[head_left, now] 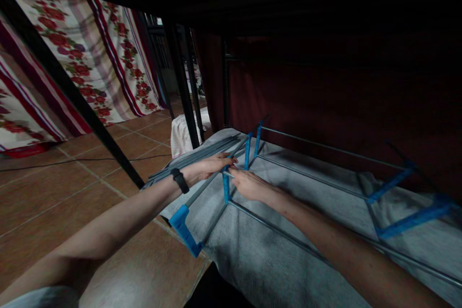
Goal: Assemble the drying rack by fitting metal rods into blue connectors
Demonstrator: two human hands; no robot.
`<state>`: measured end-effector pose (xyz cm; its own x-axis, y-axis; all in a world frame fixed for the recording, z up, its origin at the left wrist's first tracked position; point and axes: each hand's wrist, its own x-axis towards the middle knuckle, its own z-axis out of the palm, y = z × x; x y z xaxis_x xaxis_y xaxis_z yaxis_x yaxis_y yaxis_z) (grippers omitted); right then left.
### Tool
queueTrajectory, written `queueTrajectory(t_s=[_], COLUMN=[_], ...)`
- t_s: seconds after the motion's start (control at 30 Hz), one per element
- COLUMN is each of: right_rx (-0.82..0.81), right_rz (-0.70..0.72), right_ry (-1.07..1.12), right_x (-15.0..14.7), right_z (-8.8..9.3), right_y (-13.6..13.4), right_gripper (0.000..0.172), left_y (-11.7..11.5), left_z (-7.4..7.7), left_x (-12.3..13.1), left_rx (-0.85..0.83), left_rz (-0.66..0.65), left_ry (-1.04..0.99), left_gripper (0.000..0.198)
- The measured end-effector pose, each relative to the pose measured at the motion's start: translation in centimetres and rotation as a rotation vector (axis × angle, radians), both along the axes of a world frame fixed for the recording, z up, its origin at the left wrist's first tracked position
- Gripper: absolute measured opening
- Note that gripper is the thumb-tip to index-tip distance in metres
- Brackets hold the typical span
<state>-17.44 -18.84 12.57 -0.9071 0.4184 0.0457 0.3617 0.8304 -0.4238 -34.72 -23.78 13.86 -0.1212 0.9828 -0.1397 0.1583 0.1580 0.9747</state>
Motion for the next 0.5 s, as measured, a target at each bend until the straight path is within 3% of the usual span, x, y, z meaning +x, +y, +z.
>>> queueTrajectory(t_s=[0.2, 0.5], right_rx=[0.021, 0.037], right_rz=[-0.055, -0.077], right_ry=[-0.048, -0.064], right_x=[-0.2, -0.2], right_z=[1.1, 1.1], right_y=[0.5, 0.4], right_gripper=[0.034, 0.033], left_y=[-0.2, 0.4], left_z=[0.3, -0.6], left_x=[0.2, 1.1], left_rx=[-0.05, -0.022], left_rz=[0.032, 0.121], left_ry=[-0.119, -0.249], left_gripper=[0.042, 0.017])
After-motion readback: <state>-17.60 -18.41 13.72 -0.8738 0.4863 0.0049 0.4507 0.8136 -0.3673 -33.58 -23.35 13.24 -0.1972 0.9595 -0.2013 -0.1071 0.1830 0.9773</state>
